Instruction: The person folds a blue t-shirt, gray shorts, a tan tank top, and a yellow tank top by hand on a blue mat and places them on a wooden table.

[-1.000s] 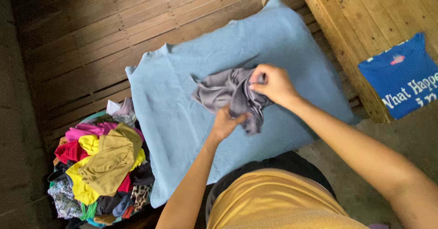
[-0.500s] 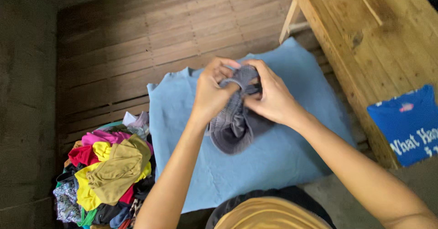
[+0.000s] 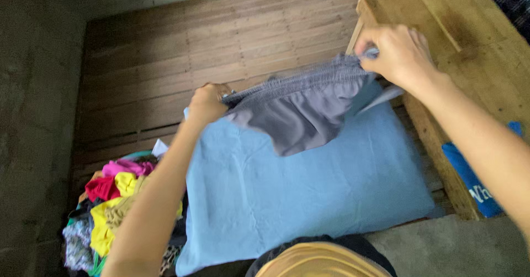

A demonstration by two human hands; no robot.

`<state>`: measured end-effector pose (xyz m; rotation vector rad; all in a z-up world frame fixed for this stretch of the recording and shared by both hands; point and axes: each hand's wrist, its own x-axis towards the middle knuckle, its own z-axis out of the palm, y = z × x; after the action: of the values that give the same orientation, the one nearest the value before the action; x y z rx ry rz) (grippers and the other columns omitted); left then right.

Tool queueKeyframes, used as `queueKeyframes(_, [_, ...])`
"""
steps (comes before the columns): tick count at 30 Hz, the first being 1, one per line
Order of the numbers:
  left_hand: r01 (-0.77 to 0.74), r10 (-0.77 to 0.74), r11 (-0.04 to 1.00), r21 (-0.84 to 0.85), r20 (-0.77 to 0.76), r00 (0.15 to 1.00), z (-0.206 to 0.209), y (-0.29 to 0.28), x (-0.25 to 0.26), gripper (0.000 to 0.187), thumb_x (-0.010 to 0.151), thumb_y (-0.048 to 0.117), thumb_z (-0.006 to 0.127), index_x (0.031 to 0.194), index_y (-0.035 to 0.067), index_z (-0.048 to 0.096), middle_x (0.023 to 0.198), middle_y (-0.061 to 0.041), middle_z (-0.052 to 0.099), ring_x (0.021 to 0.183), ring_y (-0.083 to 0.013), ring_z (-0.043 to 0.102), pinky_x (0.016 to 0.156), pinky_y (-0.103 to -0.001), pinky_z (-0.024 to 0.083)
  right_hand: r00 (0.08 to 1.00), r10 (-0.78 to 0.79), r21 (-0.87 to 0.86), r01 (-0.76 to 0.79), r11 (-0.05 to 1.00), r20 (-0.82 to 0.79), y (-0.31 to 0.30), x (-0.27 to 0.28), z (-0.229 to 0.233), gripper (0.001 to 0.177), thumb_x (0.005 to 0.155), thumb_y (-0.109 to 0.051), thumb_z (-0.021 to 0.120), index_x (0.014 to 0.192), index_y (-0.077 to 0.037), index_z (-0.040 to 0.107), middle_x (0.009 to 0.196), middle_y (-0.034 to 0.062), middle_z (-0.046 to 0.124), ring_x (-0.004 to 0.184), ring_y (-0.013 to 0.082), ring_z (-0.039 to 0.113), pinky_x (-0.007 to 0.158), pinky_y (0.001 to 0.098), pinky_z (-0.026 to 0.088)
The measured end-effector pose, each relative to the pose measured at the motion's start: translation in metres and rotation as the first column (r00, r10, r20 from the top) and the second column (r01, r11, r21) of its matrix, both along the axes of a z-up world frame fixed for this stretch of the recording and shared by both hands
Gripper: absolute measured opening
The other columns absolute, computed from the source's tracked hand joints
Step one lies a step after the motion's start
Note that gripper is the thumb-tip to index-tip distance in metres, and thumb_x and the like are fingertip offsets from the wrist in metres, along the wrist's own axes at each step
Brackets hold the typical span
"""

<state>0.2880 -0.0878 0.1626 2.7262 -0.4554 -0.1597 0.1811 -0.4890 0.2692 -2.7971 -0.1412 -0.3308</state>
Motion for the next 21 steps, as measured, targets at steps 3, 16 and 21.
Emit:
queueKeyframes(3, [0.086, -0.230, 0.956, -0.280, -0.535, 0.813, 0.039, 0.010, 0.019, 0.049, 0.081, 0.005, 0.075, 0.129, 0.012, 0.070, 0.116, -0.005, 0.074, 0.085, -0.0147, 0.067, 0.066, -0.037, 0.056, 0.990, 0.056, -0.101, -0.070, 0.992, -0.133, -0.029, 0.016, -0.010, 0.027, 0.069, -0.008, 0.085, 0.094, -0.012, 0.076, 0.099, 0.0141, 0.075, 0.093, 0.0342, 0.071, 0.083, 0.0463, 0.055])
queueKeyframes(16, [0.355, -0.772, 0.606, -0.712, -0.417, 0.480, 0.157, 0.027, -0.029, 0.064, 0.075, -0.013, 0.071, 0.131, 0.017, 0.062, 0.161, -0.004, 0.041, 0.138, -0.0236, 0.054, 0.112, -0.045, 0.045, 0.586, 0.390, 0.568, 0.148, 0.810, -0.710, -0.039, 0.017, 0.010, 0.033, 0.085, -0.009, 0.054, 0.114, -0.005, 0.070, 0.087, 0.0033, 0.068, 0.064, 0.0166, 0.051, 0.059, 0.0327, 0.046])
queueKeyframes(21, [0.533, -0.528, 0.843, 0.071, -0.079, 0.845, 0.112, 0.030, -0.033, 0.074, 0.071, -0.016, 0.066, 0.128, 0.031, 0.074, 0.144, -0.002, 0.061, 0.141, -0.0251, 0.051, 0.113, -0.047, 0.045, 0.652, 0.295, 0.637, 0.379, 0.672, -0.699, -0.055, 0.021, -0.026, 0.042, 0.089, -0.015, 0.055, 0.130, -0.011, 0.063, 0.099, -0.0035, 0.069, 0.080, 0.0081, 0.057, 0.059, 0.0288, 0.041])
